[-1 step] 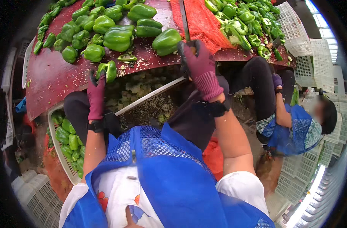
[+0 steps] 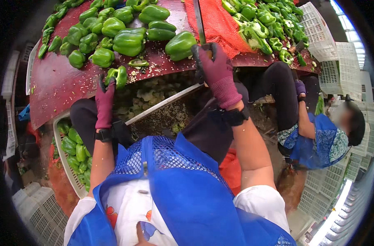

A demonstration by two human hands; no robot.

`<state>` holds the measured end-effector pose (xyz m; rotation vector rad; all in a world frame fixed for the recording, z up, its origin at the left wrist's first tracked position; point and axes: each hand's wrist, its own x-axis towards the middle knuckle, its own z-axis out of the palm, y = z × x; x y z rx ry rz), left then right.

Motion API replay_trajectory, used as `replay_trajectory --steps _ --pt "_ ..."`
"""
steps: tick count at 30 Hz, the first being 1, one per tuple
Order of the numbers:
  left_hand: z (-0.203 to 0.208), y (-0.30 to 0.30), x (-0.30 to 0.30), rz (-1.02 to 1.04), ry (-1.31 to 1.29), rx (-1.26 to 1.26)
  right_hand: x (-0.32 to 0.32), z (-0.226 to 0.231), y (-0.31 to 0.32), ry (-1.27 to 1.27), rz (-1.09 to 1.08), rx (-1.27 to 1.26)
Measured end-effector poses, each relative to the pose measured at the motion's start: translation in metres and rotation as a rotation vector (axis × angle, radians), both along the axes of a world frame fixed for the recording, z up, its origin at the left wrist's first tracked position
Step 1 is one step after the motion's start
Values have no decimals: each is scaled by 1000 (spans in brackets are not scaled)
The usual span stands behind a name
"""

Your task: The recorder is deseeded and cutting green bell peppers on a table using a kitchen knife.

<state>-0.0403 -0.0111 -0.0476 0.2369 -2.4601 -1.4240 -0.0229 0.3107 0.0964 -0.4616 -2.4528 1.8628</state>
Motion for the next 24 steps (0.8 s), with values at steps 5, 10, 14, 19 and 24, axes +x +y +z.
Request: replay_trajectory --steps 5,10,14,19,24 --pt "19 -1 -12 -44 -263 84 36 -22 -8 12 203 -245" --pt "23 9 -13 -26 -498 473 78 -87 -43 47 338 -18" --pt "25 31 -23 -90 -299 41 80 -85 -38 -9 260 73" --pt "45 35 -33 -135 -170 66 52 -34 -5 20 157 -279" --pt "24 -18 -49 -87 -252 -281 24 -19 24 70 -60 -288"
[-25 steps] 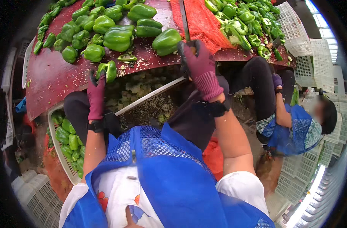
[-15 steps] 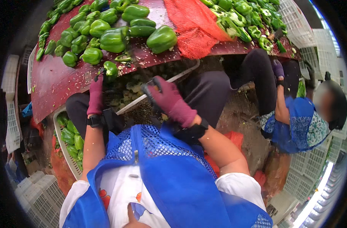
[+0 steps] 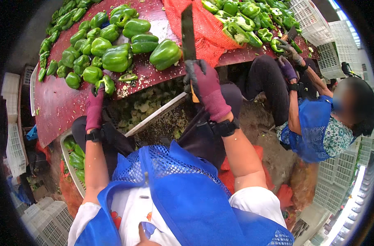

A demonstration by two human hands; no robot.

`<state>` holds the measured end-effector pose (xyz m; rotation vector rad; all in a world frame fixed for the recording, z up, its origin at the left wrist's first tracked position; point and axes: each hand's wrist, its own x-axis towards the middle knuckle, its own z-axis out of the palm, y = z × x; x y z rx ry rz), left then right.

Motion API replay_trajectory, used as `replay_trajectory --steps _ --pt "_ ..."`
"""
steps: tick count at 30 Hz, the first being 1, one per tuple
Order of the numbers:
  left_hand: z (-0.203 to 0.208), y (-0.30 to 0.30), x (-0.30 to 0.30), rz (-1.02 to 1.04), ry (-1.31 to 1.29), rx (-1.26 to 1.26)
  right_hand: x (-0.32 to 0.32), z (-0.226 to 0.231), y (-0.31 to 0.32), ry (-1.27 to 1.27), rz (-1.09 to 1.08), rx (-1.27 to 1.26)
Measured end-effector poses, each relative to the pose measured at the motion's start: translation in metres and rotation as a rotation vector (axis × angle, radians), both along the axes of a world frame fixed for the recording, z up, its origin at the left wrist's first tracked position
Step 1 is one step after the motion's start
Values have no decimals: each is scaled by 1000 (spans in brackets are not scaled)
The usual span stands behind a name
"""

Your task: The recorder is deseeded and cutting green bell peppers on a table using a kitchen knife.

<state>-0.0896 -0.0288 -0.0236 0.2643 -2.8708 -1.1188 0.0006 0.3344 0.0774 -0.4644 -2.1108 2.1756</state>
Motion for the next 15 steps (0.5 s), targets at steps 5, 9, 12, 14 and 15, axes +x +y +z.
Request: replay_trajectory --steps 5,9,12,14,15 --pt "44 26 14 -16 84 -456 17 -97 17 -109 -40 68" --pt "78 124 9 -490 462 -252 40 -75 -14 -372 -98 127" --pt "57 183 -25 -614 370 -190 39 -127 -21 -194 -95 415" --pt "25 197 -39 -499 255 -225 24 -93 -22 -147 -42 342" --pt "18 209 -42 -416 140 -247 12 -84 -14 -96 -4 437"
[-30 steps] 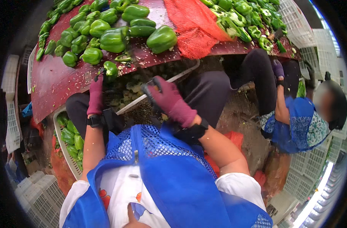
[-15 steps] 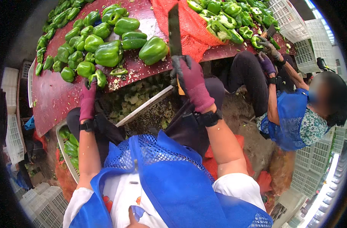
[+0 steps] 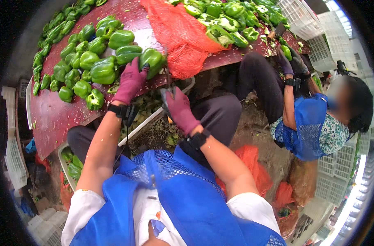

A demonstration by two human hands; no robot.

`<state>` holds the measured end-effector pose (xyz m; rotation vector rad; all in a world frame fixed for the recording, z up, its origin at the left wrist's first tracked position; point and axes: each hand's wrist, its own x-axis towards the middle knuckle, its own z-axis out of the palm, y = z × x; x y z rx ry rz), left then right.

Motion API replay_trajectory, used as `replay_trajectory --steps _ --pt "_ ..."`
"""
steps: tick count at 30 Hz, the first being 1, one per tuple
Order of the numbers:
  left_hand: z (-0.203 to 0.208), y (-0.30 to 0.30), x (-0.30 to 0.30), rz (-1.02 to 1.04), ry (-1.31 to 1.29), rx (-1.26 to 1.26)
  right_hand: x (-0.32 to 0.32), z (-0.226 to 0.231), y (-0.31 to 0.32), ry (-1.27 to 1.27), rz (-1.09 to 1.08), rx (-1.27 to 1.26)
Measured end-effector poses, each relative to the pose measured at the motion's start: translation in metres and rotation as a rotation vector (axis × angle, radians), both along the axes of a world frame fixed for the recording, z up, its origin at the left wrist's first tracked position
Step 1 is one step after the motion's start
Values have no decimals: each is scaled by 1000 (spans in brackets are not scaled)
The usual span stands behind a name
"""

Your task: The recorder is deseeded and cutting green bell peppers on a table using a kitchen knife.

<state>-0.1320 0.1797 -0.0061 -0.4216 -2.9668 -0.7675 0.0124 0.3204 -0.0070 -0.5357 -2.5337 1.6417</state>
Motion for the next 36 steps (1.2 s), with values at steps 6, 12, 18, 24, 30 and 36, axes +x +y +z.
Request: replay_trajectory --steps 6,12,18,24,30,36 --pt "-13 36 15 53 -119 198 -60 -12 66 47 93 212" --pt "0 11 7 53 -167 17 -28 59 34 257 15 -88" --pt "-8 -2 8 86 -63 26 -64 -3 15 -13 82 185" --pt "12 -55 -5 112 237 183 -69 30 13 -184 171 181" --pt "9 -32 -33 148 151 2 -46 42 -18 160 37 274" --pt "7 -29 -93 60 113 -7 -32 -4 -35 153 116 62"
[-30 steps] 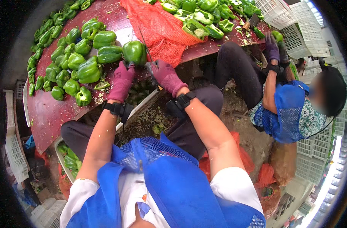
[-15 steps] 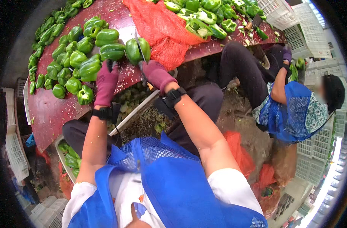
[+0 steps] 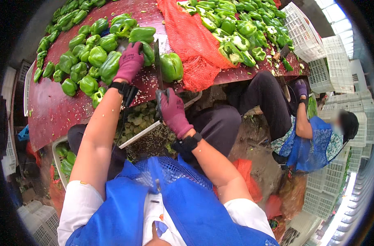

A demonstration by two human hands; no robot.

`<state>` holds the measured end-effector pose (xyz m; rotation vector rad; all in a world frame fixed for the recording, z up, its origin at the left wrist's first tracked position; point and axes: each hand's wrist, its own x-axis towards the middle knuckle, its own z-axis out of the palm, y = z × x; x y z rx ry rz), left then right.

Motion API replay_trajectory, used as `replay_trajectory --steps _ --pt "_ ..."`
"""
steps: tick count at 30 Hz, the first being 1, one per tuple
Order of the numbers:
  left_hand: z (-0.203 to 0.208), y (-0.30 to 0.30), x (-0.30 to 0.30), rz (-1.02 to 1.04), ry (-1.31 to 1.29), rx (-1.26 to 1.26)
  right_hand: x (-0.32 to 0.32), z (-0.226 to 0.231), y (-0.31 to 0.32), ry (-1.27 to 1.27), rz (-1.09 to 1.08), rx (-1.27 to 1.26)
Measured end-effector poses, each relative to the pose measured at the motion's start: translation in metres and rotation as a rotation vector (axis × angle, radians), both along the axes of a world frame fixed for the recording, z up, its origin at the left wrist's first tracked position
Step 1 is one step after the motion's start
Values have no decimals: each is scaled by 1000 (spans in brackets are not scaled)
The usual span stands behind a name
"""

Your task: The recorder is deseeded and cutting green bell peppers on a table using a kitchen knife.

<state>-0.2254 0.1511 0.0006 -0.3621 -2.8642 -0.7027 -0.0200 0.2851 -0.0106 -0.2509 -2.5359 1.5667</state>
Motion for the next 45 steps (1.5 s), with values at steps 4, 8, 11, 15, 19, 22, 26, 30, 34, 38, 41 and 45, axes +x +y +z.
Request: replay_trajectory --steps 4,8,11,15,19,22,26,30,34,38,41,45 --pt "-23 -14 -32 -50 23 93 -1 -6 -9 -7 0 35" --pt "-23 -21 -19 2 102 179 -33 37 -5 136 59 105" --pt "-21 -35 -12 42 212 211 -66 63 -6 314 124 218" --pt "13 -33 1 -3 466 390 -121 -18 47 -30 345 667" --pt "7 -120 19 300 180 120 -116 30 7 -124 510 698" --pt "-6 -127 13 293 -131 148 -109 3 2 -249 182 417" --pt "-7 -128 22 293 -303 164 -74 -2 -6 65 167 519" --pt "-9 -117 36 326 -263 100 -43 16 -22 57 133 70" --pt "-8 -128 40 306 -305 147 -38 69 -57 350 210 116" --pt "-4 -130 49 334 -252 105 -66 77 -73 43 309 177" --pt "-1 -94 33 226 -256 105 -116 -20 -33 -139 414 582" --pt "-10 -121 42 321 -178 158 -108 -12 -57 -76 536 663"
